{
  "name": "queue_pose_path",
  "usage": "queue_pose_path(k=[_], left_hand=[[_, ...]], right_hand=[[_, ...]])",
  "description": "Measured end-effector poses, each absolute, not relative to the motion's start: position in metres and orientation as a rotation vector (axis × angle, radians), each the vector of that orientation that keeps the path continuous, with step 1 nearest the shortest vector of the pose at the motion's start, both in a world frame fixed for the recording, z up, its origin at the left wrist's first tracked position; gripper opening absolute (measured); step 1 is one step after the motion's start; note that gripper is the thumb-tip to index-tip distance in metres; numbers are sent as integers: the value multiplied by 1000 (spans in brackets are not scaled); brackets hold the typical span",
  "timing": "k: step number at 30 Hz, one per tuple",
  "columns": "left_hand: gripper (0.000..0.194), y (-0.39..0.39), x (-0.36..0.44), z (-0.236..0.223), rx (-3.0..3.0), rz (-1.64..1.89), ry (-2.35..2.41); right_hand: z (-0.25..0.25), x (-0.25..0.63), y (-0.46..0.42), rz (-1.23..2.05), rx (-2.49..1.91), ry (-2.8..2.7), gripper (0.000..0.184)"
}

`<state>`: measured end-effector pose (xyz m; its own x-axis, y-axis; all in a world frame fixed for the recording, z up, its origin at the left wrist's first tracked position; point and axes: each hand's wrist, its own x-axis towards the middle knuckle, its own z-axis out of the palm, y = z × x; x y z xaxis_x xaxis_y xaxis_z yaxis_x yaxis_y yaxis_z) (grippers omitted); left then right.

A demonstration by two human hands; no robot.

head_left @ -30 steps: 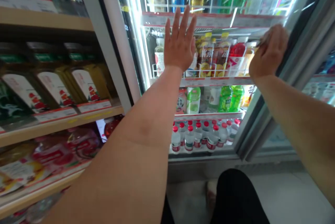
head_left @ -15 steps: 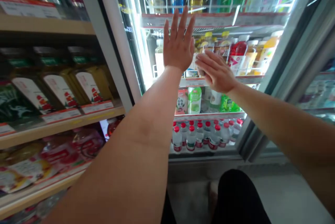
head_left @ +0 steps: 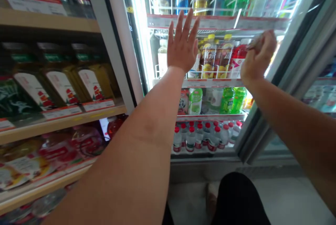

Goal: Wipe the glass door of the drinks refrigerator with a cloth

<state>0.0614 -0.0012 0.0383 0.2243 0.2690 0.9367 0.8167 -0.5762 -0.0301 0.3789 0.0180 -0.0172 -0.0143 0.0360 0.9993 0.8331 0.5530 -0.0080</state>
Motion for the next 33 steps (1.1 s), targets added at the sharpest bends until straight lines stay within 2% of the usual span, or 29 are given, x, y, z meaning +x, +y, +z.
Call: queue_pose_path(k=[2,7,11,17,21,28,33], left_hand=[[69,1,61,37,-1919,-1331,-963],[63,8,62,36,-1879,-1266,-1010],[65,9,62,37,-1852,-1257,-1040],[66,4,60,35,-1805,-1226,-983],[68,3,60,34,-1797,-1248,-957],[66,4,61,35,-1802,-1230,-959],[58,4,61,34,-1769,-1168,-1006]], right_hand=[[-13,329,12,-811,-812,-1426,62],[-43,248,-13,-905,-671,-1909,61],[-54,252,-17,-952,-640,-2096,62],[-9,305,5,-894,-732,-1501,58],[0,326,8,-810,-834,-1299,54],[-19,273,-5,-886,-797,-1603,57],[-4,245,-3,-888,-741,-1781,58]])
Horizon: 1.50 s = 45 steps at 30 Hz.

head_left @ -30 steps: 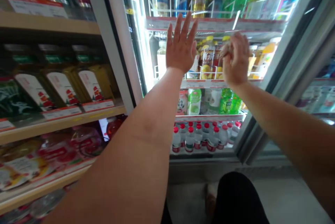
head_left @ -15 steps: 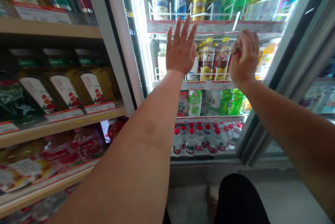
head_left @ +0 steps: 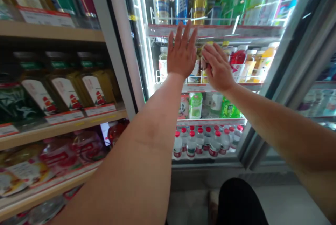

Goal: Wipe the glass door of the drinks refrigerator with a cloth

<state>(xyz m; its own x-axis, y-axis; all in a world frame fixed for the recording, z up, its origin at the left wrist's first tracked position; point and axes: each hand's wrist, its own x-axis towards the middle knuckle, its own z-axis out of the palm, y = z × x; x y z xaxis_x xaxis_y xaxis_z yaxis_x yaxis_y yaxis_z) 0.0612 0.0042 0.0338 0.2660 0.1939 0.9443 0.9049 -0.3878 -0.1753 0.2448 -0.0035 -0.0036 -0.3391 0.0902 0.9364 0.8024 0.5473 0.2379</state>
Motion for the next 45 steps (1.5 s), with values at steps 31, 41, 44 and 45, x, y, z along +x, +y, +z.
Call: queue_pose_path(k=[31,41,44,45], left_hand=[[65,8,60,34,-1797,-1251,-930],[65,7,62,35,-1824,-1252,-975],[64,7,61,35,-1830,-1247,-971],[64,7,61,35,-1836,-1253,-968]], right_hand=[[-8,273,-5,-870,-861,-1481,53],[4,292,14,-770,-968,-1184,55],[-12,264,4,-900,-880,-1485,57],[-18,256,-1,-938,-841,-1594,57]])
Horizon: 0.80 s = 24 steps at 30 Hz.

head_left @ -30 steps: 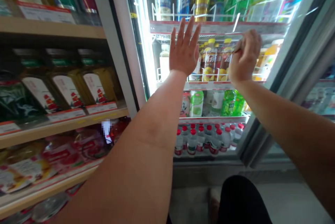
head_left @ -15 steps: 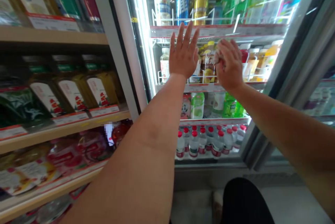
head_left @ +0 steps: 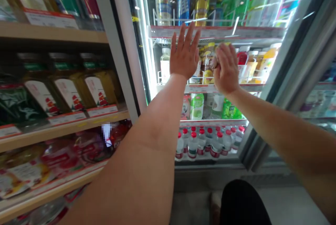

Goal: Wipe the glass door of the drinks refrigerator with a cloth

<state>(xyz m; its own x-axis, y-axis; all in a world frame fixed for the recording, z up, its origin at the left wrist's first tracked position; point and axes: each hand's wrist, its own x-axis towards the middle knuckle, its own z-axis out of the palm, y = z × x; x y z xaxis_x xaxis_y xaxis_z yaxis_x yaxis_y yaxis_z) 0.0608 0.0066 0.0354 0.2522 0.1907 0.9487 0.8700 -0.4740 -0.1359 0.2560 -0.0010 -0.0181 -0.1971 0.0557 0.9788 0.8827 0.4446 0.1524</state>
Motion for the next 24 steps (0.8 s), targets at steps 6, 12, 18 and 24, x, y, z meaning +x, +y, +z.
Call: queue_pose_path(k=[6,12,18,24], left_hand=[[64,7,59,34,-1882,-1314,-935],[68,6,60,36,-1934,-1316,-961],[67,6,61,36,-1932,-1368,-923],[64,4,60,35,-1860,-1272,-953]], right_hand=[[-19,248,-8,-925,-875,-1612,58],[13,289,15,-764,-958,-1210,57],[-3,282,6,-771,-946,-1269,60],[-9,252,8,-694,-901,-1301,59]])
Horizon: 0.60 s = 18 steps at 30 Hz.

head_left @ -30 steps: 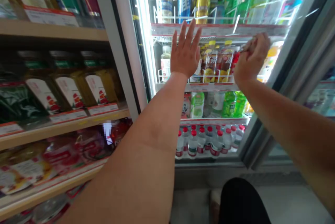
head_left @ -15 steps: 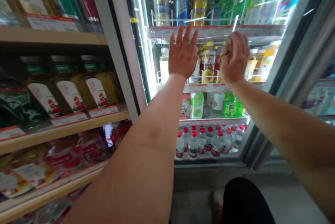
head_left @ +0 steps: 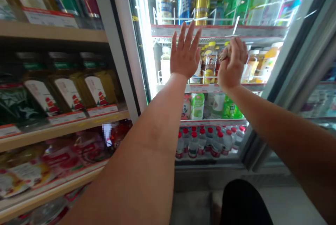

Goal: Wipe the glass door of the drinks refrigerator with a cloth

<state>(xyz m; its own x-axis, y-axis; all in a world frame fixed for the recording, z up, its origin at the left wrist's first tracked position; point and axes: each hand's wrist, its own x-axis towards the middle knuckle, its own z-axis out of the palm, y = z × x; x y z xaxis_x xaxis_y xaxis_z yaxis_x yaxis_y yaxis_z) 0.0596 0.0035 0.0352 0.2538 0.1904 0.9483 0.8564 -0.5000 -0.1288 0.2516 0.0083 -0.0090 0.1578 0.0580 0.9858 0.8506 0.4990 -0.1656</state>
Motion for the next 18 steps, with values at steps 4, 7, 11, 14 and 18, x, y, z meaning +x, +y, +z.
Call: queue_pose_path(k=[4,7,11,14,18], left_hand=[[63,3,56,34,-1902,-1229,-887],[64,5,55,32,-1948,-1266,-843],[65,10,54,32,-1948,-1288,-846],[64,15,53,32,-1936,-1257,-866],[57,18,53,33,-1914,-1259,-893]], right_hand=[[-7,237,16,-681,-861,-1250,56],[-5,222,16,-712,-849,-1261,56],[0,198,10,-688,-904,-1450,65],[6,181,2,-684,-951,-1528,73],[11,178,-13,-658,-903,-1568,81]])
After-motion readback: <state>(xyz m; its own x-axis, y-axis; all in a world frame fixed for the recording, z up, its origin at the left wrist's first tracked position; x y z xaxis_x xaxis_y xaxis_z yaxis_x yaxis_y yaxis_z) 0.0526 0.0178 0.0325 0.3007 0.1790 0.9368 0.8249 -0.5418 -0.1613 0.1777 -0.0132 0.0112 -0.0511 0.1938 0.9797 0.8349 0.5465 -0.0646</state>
